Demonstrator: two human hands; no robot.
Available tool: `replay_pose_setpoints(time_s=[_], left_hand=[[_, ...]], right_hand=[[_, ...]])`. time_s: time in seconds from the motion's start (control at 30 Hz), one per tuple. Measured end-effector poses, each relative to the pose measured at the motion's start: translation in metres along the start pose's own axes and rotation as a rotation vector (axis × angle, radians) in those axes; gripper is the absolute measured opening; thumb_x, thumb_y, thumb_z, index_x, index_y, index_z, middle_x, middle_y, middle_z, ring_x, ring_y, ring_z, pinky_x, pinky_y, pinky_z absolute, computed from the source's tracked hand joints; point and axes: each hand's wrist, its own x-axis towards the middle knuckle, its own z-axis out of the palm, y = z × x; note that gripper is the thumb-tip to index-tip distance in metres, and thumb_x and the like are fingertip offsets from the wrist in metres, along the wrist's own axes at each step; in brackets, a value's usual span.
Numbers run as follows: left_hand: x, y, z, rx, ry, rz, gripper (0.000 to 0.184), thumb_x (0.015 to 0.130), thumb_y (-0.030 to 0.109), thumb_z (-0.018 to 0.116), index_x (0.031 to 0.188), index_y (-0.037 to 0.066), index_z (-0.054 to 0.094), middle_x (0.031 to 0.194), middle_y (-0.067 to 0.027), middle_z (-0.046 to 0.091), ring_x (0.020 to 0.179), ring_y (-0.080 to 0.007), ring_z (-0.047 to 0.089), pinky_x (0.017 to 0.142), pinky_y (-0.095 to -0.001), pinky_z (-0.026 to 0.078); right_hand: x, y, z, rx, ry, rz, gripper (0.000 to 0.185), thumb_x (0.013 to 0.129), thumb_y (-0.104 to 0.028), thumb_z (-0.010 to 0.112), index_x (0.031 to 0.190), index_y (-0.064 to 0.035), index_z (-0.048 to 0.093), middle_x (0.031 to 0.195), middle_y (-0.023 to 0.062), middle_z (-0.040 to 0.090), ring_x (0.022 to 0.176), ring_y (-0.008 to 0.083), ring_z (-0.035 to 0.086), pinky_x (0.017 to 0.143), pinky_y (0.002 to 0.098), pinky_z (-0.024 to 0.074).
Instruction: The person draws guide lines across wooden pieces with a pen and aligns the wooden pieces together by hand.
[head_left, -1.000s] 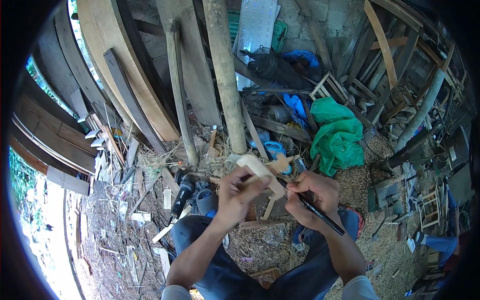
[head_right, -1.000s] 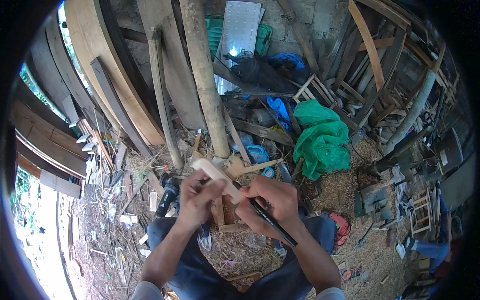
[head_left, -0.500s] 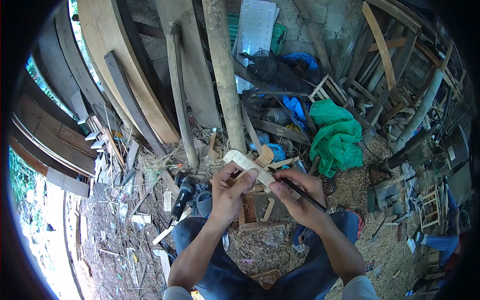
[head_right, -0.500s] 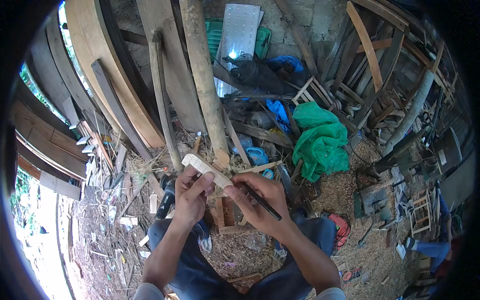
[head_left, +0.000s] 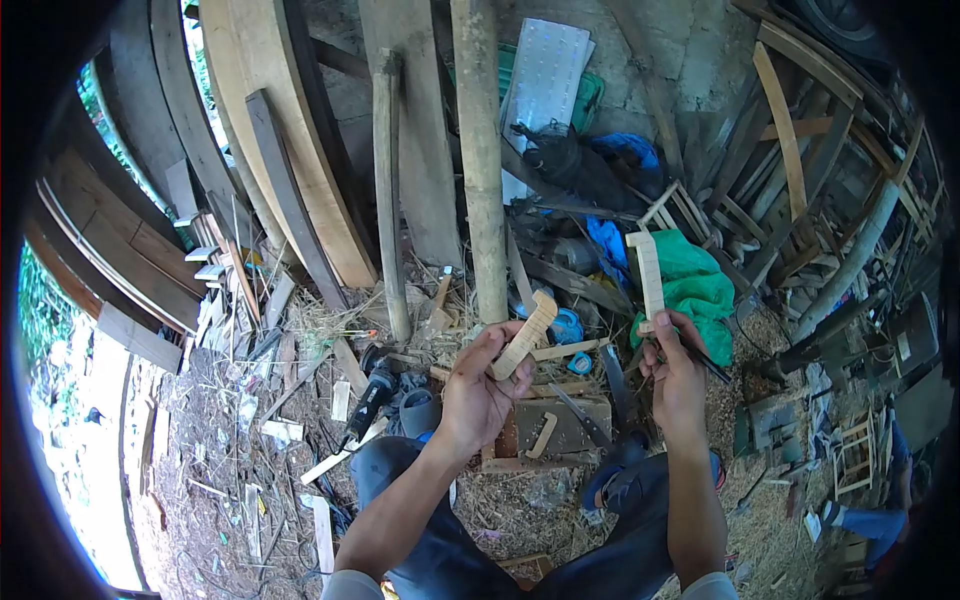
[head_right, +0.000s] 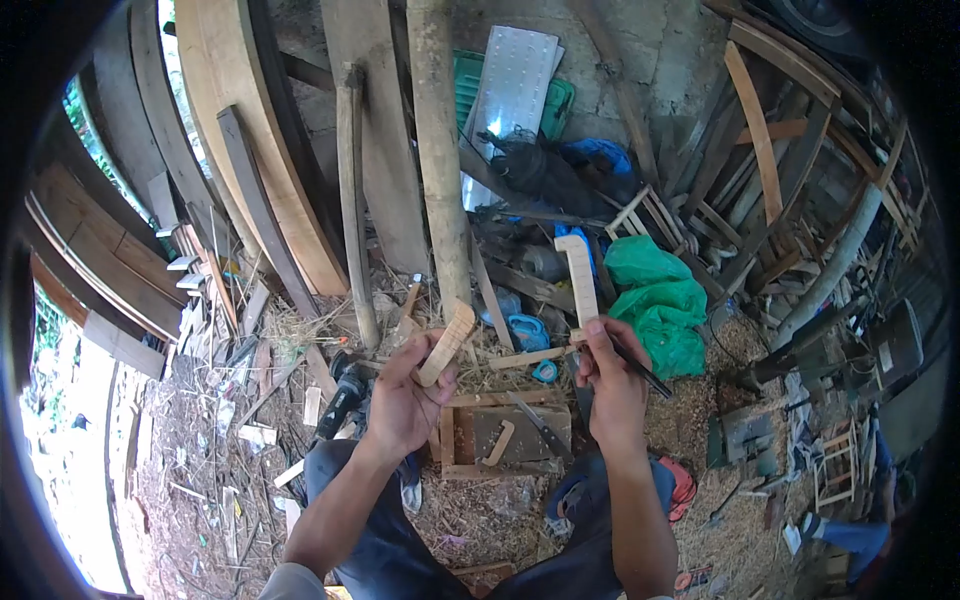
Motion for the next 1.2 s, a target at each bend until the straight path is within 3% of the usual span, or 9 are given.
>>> replay_pose_setpoints(time_s=[0.3,0.53,0.6,0.73,0.8,0.9,1.03,1.13,1.2], left_hand=[[0.004,0.007,0.004,-0.116,-0.033,0.089,0.030,0.096,0.013,0.041,0.123,-0.001,0.041,0.119,-0.0161,0.052,0.092,-0.0190,0.056,0.086,-0.0287,0.046],[0.005,0.011,0.006,-0.011,0.056,-0.001,0.032,0.094,0.008,0.040,0.125,-0.002,0.038,0.121,-0.0155,0.052,0.097,-0.0209,0.057,0.088,-0.0318,0.047],[0.016,-0.003,-0.020,0.033,0.077,-0.070,0.031,0.094,0.008,0.040,0.123,-0.002,0.041,0.116,-0.0135,0.055,0.098,-0.0210,0.057,0.088,-0.0323,0.048],[0.041,-0.056,-0.104,0.296,0.231,-0.182,0.022,0.092,0.010,0.043,0.110,0.001,0.053,0.103,-0.0109,0.060,0.094,-0.0199,0.058,0.080,-0.0313,0.048],[0.025,-0.084,-0.143,0.321,0.307,-0.315,0.021,0.092,0.010,0.044,0.108,0.001,0.054,0.099,-0.0107,0.061,0.089,-0.0196,0.059,0.076,-0.0309,0.049],[-0.003,-0.119,-0.172,0.484,0.384,-0.440,0.018,0.089,0.010,0.049,0.103,0.001,0.056,0.092,-0.0097,0.061,0.079,-0.0185,0.059,0.068,-0.0300,0.049],[-0.010,-0.143,-0.198,0.866,0.431,-0.490,0.018,0.084,0.008,0.059,0.101,0.000,0.058,0.086,-0.0071,0.061,0.068,-0.0158,0.059,0.061,-0.0281,0.049],[-0.012,-0.153,-0.178,0.840,0.396,-0.395,0.024,0.079,0.012,0.067,0.097,-0.002,0.060,0.075,-0.0076,0.062,0.060,-0.0165,0.058,0.054,-0.0282,0.048],[-0.009,-0.165,-0.182,0.924,0.347,-0.424,0.026,0.078,0.012,0.068,0.098,-0.002,0.060,0.078,-0.0083,0.063,0.062,-0.0162,0.059,0.054,-0.0282,0.048]], right_hand=[[0.008,0.013,-0.006,-0.084,0.012,0.067,0.026,0.085,-0.027,0.067,0.095,-0.0046,0.059,0.076,0.0019,0.061,0.055,0.0049,0.045,0.048,0.0210,0.0369],[0.007,0.032,-0.012,-0.141,-0.007,0.133,0.020,0.084,-0.021,0.067,0.092,-0.0047,0.060,0.077,0.0039,0.064,0.052,0.0048,0.046,0.045,0.0209,0.0365],[0.001,0.051,-0.015,-0.176,-0.181,0.198,0.020,0.083,-0.018,0.066,0.095,-0.0037,0.058,0.078,0.0062,0.064,0.052,0.0068,0.047,0.046,0.0219,0.0362],[-0.016,0.116,-0.032,-0.330,-0.336,0.382,0.016,0.082,-0.014,0.066,0.090,-0.0024,0.059,0.076,0.0055,0.064,0.053,0.0080,0.051,0.047,0.0231,0.0395],[-0.027,0.163,-0.053,-0.651,-0.351,0.208,0.018,0.079,-0.018,0.068,0.080,-0.0022,0.059,0.072,0.0085,0.065,0.055,0.0171,0.058,0.052,0.0320,0.0456],[-0.035,0.218,-0.084,-0.964,-0.442,0.334,0.019,0.078,-0.019,0.067,0.079,-0.0015,0.061,0.070,0.0122,0.063,0.061,0.0265,0.061,0.061,0.0390,0.0491],[-0.064,0.217,-0.089,-1.039,-0.345,0.268,0.016,0.078,-0.015,0.069,0.081,-0.0003,0.062,0.071,0.0120,0.064,0.061,0.0222,0.063,0.058,0.0354,0.0481],[-0.078,0.235,-0.103,-0.886,-0.178,0.272,0.016,0.079,-0.018,0.068,0.080,-0.0024,0.063,0.071,0.0129,0.064,0.064,0.0248,0.063,0.060,0.0394,0.0487],[-0.085,0.209,-0.098,-0.937,-0.198,0.469,0.021,0.084,-0.024,0.062,0.080,-0.0035,0.065,0.072,0.0148,0.064,0.068,0.0292,0.064,0.065,0.0435,0.0503]])
